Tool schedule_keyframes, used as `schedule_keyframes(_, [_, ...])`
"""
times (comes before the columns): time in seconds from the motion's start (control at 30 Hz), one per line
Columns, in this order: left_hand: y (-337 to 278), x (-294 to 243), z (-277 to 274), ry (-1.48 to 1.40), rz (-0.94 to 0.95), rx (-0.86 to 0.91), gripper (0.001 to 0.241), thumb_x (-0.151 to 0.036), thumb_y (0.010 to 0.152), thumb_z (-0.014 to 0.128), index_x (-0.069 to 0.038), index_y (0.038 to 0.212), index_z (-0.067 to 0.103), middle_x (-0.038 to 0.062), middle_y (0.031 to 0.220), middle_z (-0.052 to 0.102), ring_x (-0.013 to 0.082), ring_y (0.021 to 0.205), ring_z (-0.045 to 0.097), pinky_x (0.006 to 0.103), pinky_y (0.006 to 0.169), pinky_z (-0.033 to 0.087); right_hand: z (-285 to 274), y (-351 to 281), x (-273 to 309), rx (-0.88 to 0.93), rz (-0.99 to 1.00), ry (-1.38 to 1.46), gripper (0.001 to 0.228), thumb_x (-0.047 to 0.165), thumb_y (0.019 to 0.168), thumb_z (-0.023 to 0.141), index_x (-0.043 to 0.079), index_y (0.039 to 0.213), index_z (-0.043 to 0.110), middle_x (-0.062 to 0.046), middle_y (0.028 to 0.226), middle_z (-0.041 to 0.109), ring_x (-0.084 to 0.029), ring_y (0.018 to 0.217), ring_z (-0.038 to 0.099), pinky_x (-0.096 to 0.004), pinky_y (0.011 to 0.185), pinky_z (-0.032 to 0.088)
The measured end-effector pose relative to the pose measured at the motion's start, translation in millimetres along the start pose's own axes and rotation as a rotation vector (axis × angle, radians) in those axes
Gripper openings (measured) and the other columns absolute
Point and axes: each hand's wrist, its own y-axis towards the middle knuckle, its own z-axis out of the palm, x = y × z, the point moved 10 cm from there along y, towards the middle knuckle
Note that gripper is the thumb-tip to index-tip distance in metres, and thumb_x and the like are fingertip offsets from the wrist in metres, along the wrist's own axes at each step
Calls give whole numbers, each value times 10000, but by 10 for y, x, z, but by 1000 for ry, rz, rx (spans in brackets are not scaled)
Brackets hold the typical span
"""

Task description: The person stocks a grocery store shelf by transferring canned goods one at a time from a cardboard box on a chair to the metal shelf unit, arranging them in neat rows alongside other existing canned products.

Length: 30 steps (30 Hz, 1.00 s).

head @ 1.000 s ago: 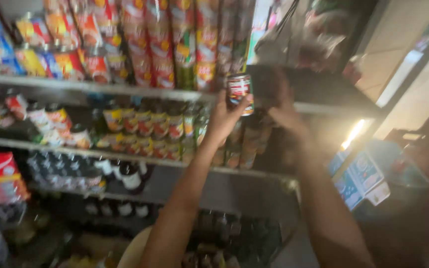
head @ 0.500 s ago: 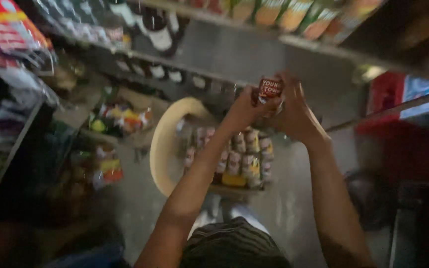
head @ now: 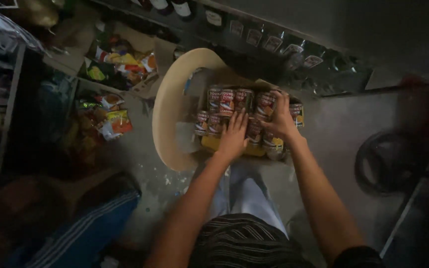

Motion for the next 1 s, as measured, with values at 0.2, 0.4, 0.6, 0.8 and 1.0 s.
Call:
schedule_keyframes(0.2, [-97,-177,-299,62,7,83,1086,-239,781,803,-254,1652,154,77,1705,-19,363,1573,59,598,1196,286,280,140,-205,223,115,65,913,179,807,766,137,1577,277,-223,1581,298,-438,1458,348,-494,1167,389])
schedule_keyframes(0.4, [-80,-147,-192,24,47,-151,1002,-151,753,772,-148,1616,263,121,1706,41,398,1571,120,560,1251,241,481,130,-453,262,-6,115,926,205,866,697,186,1652,208,-133,1733,161,-389,1574,222,-486,1251,268])
schedule_keyframes(0.6, [-28,-142,-83,77,59,-150,959,-177,797,775,-106,1609,270,175,1695,68,428,1531,134,550,1223,217,476,35,-365,209,24,278,952,125,885,635,188,1667,95,-142,1753,13,-346,1615,6,-464,1278,119])
schedule_keyframes(0.8, [-97,-359,-533,-94,63,-288,899,-212,805,769,-46,1552,297,185,1619,180,456,1487,211,555,1223,244,145,-85,-86,81,120,226,836,36,930,552,183,1657,165,-124,1737,91,-350,1609,93,-453,1258,216])
schedule_keyframes(1.0, [5,-892,-1310,-118,266,-558,803,-173,941,715,-48,1613,293,208,1609,263,435,1489,272,535,1220,329,-774,-88,871,-158,-103,208,710,-84,877,503,116,1543,360,-170,1665,220,-400,1557,223,-458,1187,366])
